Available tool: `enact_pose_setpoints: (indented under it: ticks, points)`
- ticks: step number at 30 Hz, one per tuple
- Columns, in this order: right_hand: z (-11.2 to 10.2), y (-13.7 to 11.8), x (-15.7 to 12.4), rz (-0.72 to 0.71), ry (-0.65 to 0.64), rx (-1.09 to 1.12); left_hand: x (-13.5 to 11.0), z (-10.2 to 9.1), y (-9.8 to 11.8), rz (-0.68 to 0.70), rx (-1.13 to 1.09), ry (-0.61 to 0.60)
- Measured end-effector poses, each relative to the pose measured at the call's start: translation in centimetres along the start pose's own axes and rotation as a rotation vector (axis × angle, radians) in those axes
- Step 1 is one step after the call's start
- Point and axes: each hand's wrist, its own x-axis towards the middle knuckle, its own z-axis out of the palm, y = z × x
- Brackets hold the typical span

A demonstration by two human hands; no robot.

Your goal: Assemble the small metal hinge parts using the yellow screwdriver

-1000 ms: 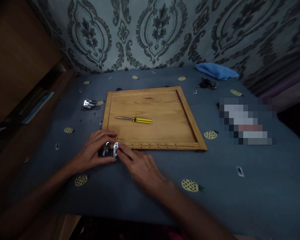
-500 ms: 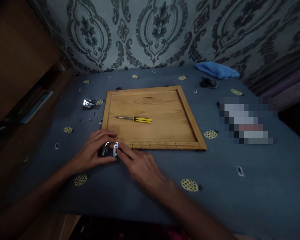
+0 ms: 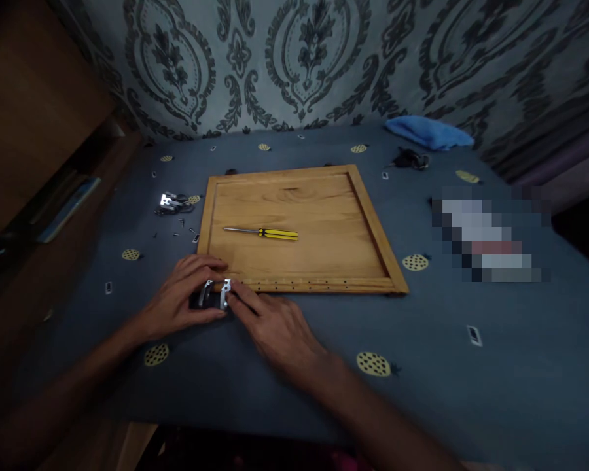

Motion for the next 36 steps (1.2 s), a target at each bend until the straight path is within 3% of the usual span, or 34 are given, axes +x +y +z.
enact_pose_setpoints:
  ticks: [14, 36]
  points:
    - [-0.08, -0.05, 0.05, -0.012, 0.01, -0.008, 0.05, -0.07, 0.18, 0.002, 0.011, 0.004]
    - [-0.53, -0.54, 0.2, 0.03, -0.087, 0.003, 0.11, -0.14, 0.12, 0.0, -0.007, 0.01]
